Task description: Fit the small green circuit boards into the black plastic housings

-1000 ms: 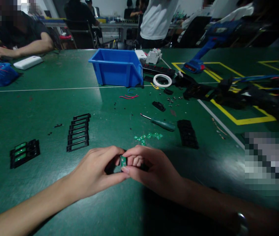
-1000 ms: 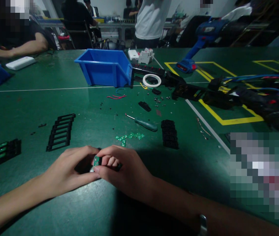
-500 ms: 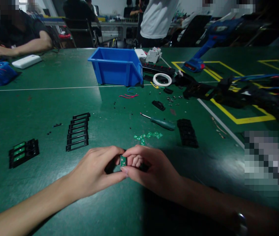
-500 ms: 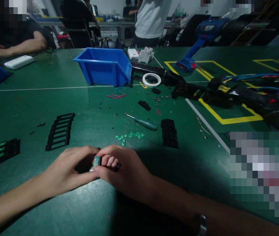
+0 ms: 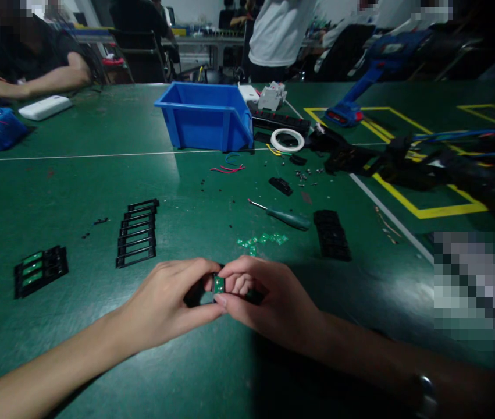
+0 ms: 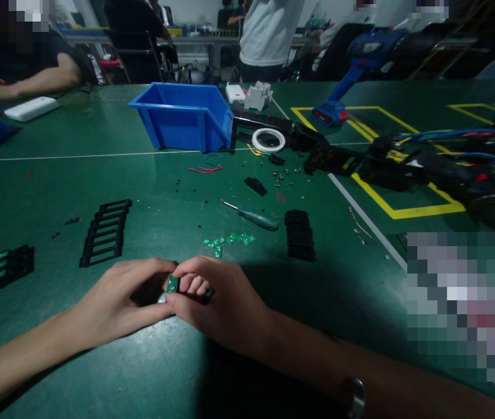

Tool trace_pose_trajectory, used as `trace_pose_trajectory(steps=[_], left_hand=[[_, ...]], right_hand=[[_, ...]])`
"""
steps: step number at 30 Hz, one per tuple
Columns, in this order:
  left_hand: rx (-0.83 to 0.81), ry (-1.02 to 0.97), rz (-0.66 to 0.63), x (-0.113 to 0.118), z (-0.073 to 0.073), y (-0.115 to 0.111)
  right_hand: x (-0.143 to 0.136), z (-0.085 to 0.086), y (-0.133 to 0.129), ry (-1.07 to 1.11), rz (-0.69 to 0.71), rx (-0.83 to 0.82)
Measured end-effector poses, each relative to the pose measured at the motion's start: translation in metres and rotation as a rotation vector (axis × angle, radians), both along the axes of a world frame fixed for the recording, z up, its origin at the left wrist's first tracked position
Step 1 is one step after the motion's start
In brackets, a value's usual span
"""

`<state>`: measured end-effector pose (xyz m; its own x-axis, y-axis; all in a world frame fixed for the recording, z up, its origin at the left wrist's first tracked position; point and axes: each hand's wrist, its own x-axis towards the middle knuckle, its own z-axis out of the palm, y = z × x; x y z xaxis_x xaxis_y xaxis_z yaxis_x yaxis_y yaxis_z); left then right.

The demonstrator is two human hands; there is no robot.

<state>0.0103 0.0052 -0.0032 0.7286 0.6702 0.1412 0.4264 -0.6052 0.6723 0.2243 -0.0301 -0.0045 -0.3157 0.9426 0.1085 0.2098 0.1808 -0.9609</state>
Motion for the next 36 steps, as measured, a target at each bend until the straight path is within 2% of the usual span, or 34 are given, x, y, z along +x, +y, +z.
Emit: trace_pose_trajectory(steps=[8,24,36], left_hand=[[-0.003,-0.002,-0.005,-0.0001,0.001,0.0004],[-0.009,-0.022,0.022,0.0012,0.0026,-0.0004],[0.003,-0.037,0.033,0.0018,0.0026,-0.0008]], right_hand=[[0.0004,0.0001,-0.0001,-0.028,-0.011,0.027],[0.0008,-0.0019,-0.0006,-0.053,-0.005,-0.022],[0.001,-0.0002,-0.0005,-0.088,-0.017,0.021]])
